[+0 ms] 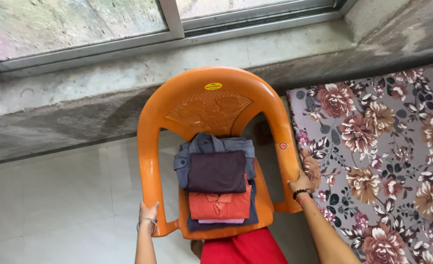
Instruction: The person smooths out a floral-patterned bedsheet over a mattress by hand and places a matching pillow at the head of the bed.
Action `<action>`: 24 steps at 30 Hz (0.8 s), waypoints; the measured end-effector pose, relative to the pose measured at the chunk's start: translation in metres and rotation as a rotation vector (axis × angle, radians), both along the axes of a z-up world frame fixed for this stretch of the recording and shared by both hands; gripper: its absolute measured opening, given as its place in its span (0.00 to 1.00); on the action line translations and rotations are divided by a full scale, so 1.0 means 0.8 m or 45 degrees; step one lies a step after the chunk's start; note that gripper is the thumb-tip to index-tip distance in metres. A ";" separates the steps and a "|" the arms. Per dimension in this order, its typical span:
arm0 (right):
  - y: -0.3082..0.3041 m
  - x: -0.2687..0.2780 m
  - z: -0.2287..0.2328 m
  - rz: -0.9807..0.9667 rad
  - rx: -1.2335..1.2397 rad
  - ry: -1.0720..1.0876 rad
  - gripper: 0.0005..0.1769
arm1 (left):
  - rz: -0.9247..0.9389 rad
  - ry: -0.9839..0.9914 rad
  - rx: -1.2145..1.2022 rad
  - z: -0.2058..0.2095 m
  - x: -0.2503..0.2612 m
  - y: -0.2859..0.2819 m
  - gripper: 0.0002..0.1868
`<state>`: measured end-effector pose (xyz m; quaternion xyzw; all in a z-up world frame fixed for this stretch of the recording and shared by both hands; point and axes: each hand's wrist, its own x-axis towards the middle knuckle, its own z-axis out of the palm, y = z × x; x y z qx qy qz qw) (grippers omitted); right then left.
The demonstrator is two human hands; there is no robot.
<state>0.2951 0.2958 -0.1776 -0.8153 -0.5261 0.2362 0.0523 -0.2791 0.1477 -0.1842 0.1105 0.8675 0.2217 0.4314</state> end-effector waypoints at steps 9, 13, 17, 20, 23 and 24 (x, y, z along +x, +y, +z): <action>-0.081 -0.026 0.018 0.699 -0.145 -0.678 0.45 | -0.510 0.552 -0.138 -0.002 0.036 -0.039 0.62; -0.082 -0.028 0.037 0.808 -0.372 -0.822 0.43 | -0.739 0.758 -0.265 0.001 0.058 -0.046 0.60; -0.091 -0.076 -0.001 0.662 0.002 -0.590 0.35 | -0.804 0.886 0.110 -0.025 0.113 -0.050 0.51; -0.114 -0.130 -0.040 0.632 0.213 -0.021 0.39 | -0.605 0.412 0.254 -0.067 0.162 -0.021 0.48; -0.109 -0.172 -0.078 0.247 0.064 0.306 0.36 | -0.016 -0.179 0.376 -0.100 0.202 0.011 0.49; -0.108 -0.183 -0.087 0.026 -0.025 0.441 0.37 | 0.112 -0.250 0.423 -0.107 0.210 0.021 0.51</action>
